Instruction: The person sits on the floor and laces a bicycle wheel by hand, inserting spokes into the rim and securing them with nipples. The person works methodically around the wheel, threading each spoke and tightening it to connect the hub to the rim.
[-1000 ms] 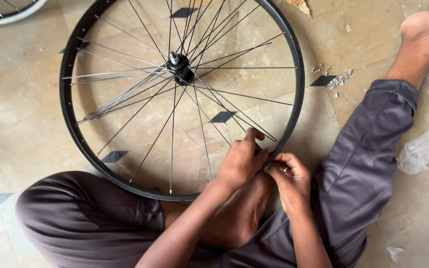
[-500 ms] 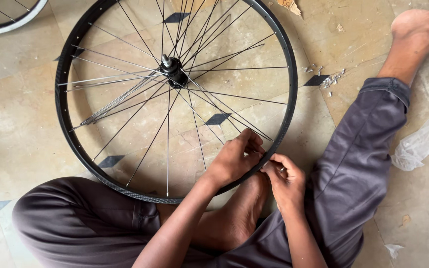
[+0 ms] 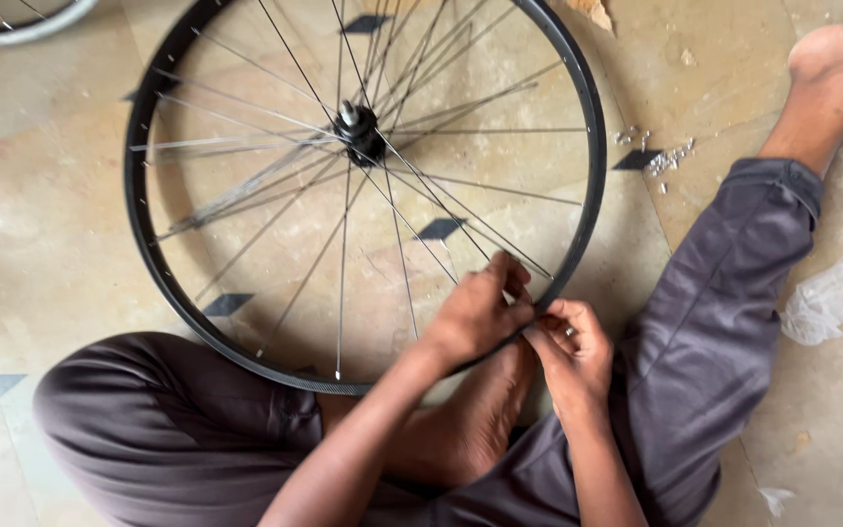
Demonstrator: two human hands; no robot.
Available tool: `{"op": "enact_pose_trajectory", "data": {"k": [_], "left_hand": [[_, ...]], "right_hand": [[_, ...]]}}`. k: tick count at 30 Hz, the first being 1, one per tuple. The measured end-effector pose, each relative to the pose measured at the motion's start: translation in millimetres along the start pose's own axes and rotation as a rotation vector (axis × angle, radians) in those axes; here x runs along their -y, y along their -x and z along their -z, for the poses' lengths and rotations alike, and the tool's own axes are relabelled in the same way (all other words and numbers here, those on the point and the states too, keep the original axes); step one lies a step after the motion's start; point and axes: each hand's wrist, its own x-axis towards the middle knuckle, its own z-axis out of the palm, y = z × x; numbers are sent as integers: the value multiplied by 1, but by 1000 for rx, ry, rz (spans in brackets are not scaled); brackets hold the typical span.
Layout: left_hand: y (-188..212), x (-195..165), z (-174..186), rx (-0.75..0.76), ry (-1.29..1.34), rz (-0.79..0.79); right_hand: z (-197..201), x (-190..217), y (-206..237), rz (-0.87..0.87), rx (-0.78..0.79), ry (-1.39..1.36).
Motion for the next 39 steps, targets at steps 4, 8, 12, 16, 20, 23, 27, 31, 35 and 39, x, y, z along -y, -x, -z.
{"op": "enact_pose_trajectory", "data": {"k": [4, 8, 12, 16, 20, 23, 27, 31, 35, 39], "left_hand": [[-2, -1, 3, 31, -41, 159], [-4, 7, 10, 125, 93, 34], [-6, 15, 10, 86, 47, 60], [-6, 18, 9, 123, 93, 10], [-6, 20, 6, 93, 49, 4], [-5, 20, 0, 65, -12, 64], [-4, 19, -4, -15, 3, -150], [-5, 15, -7, -7, -102, 102], [-6, 14, -8, -39, -21, 63], [-6, 17, -6, -10, -39, 95]], "right_hand": [[2, 0, 2, -45, -4, 7], [0, 6, 4, -43, -24, 180], [-6, 12, 1, -18, 6, 66], [-8, 14, -1, -89, -13, 118], [-7, 13, -1, -89, -8, 209], [-7, 10, -3, -69, 13, 65], [-6, 6, -5, -67, 43, -29], [-5, 3, -6, -100, 21, -13], [-5, 1, -7, -96, 36, -40], [-5, 2, -7, -141, 25, -6]]}}
